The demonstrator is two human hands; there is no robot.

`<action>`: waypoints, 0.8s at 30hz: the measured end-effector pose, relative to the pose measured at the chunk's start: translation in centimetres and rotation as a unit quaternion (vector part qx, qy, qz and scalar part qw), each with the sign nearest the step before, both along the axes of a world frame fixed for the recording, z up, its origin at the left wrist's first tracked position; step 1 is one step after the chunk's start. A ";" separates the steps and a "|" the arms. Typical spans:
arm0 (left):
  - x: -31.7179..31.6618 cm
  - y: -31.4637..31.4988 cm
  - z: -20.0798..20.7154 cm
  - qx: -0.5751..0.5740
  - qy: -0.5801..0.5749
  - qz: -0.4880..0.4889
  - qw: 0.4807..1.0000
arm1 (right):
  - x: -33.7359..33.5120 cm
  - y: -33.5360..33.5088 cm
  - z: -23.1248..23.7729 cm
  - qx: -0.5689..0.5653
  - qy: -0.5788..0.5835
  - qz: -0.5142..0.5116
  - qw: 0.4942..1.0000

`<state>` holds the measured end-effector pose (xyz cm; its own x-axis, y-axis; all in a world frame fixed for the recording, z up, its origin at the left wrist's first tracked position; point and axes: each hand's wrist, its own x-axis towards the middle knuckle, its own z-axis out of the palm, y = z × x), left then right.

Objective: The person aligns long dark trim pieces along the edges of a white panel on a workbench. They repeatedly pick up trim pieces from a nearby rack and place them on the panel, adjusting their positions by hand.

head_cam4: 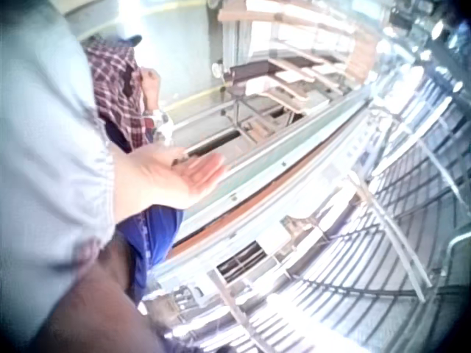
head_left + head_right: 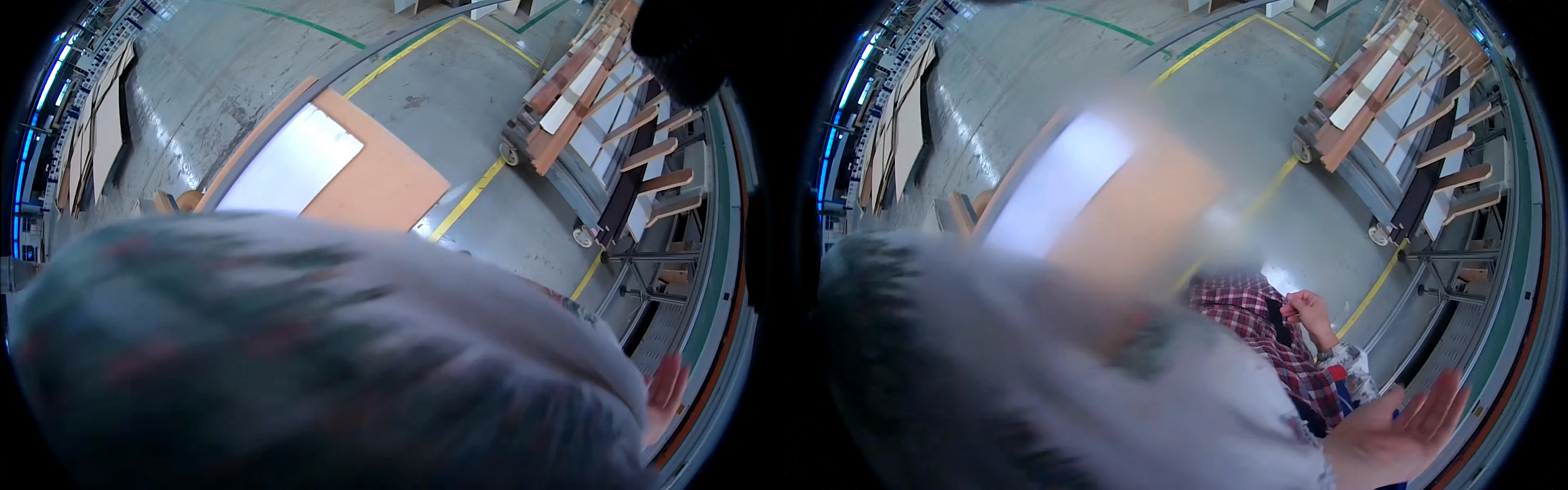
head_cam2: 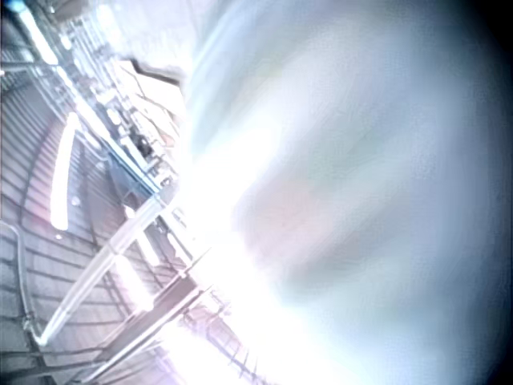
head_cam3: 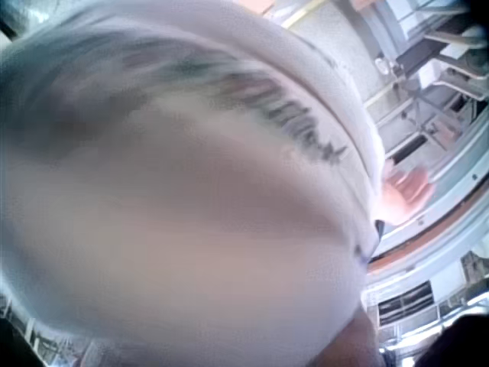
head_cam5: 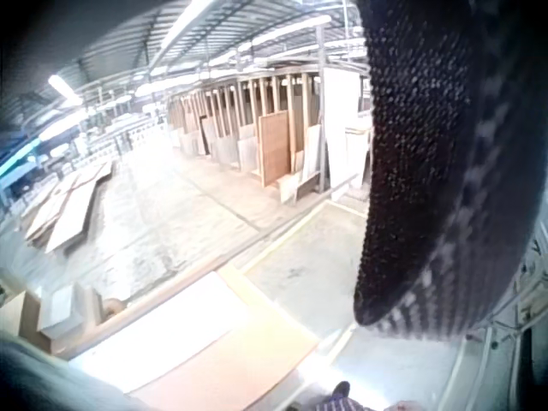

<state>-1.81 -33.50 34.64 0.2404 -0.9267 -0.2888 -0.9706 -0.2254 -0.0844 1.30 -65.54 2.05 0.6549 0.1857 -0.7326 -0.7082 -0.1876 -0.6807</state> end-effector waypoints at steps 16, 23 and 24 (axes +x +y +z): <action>12.9 -30.1 0.1 -0.029 -0.162 -0.254 0.953 | 2.0 -25.6 -6.0 -0.065 -0.013 -0.186 0.980; 16.8 -41.9 -1.9 -0.003 -0.182 -0.261 0.948 | 5.8 -38.9 -8.6 -0.122 -0.050 -0.221 0.966; 18.3 -42.2 -3.2 -0.005 -0.144 -0.221 0.965 | 6.7 -38.9 -8.3 -0.088 -0.060 -0.237 0.966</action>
<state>16.45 -75.69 31.48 -0.1100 -0.9594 -0.2598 -0.9086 0.2031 -0.3651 8.02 -104.41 -6.22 0.7180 -0.2763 -0.6388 -0.6606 0.0183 -0.7505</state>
